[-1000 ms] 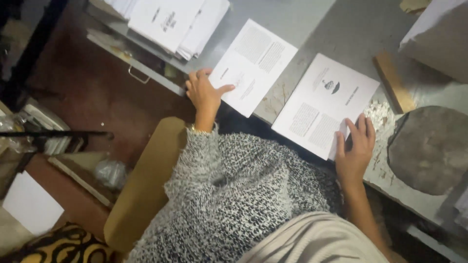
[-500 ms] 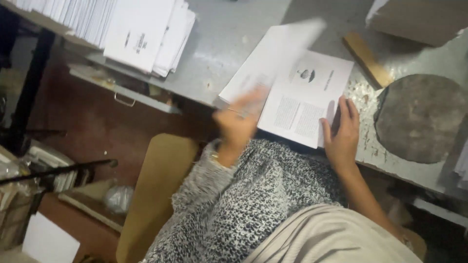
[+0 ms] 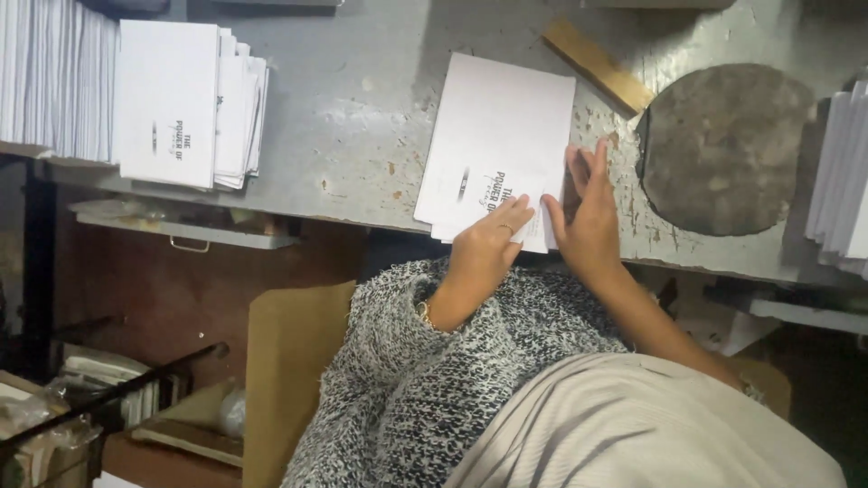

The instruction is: The person is manually folding printed sheets of paper into booklets and stacking them on a workbench in a print shop.

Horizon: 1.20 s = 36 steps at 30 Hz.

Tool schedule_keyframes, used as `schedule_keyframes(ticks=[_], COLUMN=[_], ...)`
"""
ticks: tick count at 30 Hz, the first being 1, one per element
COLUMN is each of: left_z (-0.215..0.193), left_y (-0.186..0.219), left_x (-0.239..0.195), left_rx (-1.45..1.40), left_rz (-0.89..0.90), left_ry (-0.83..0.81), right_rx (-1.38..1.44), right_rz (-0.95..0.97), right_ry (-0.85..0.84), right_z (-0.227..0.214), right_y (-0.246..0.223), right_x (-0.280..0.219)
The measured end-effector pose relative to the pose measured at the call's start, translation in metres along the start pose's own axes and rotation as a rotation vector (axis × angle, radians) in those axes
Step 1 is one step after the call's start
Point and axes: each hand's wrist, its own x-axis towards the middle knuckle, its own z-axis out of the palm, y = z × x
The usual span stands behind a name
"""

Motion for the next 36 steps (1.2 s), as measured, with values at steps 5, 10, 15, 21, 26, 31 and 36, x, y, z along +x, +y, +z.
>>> schedule_keyframes(ticks=[5,10,15,21,26,31,36], left_z=[0.018,0.016,-0.032,-0.013,-0.060,-0.063,-0.069], left_y=[-0.004,0.011,0.055,-0.040,-0.082,-0.084,-0.091], left_x=[-0.006,-0.004,0.008,0.052,0.125,0.139,0.132], left_rx=[0.044,0.059,-0.017,0.179,0.391,0.259,0.216], left_rz=[0.072,0.145,0.205,0.162,-0.074,-0.154,-0.088], left_ry=[0.085,0.126,-0.036,0.404,0.075,0.073,0.301], right_rx=[0.003,0.037,0.069,0.024,0.089,-0.033,-0.003], right_rz=[-0.026,-0.045,-0.016,0.018,0.077,-0.007,0.011], right_ry=[-0.015,-0.010,-0.065,-0.056,-0.133,-0.016,-0.025], right_z=[0.000,-0.001,0.000,0.001,-0.001,0.007,0.006], right_y=[0.002,0.002,0.010,0.007,0.009,0.017,0.009], right_x=[-0.002,-0.003,-0.003,-0.001,0.000,-0.001,0.001])
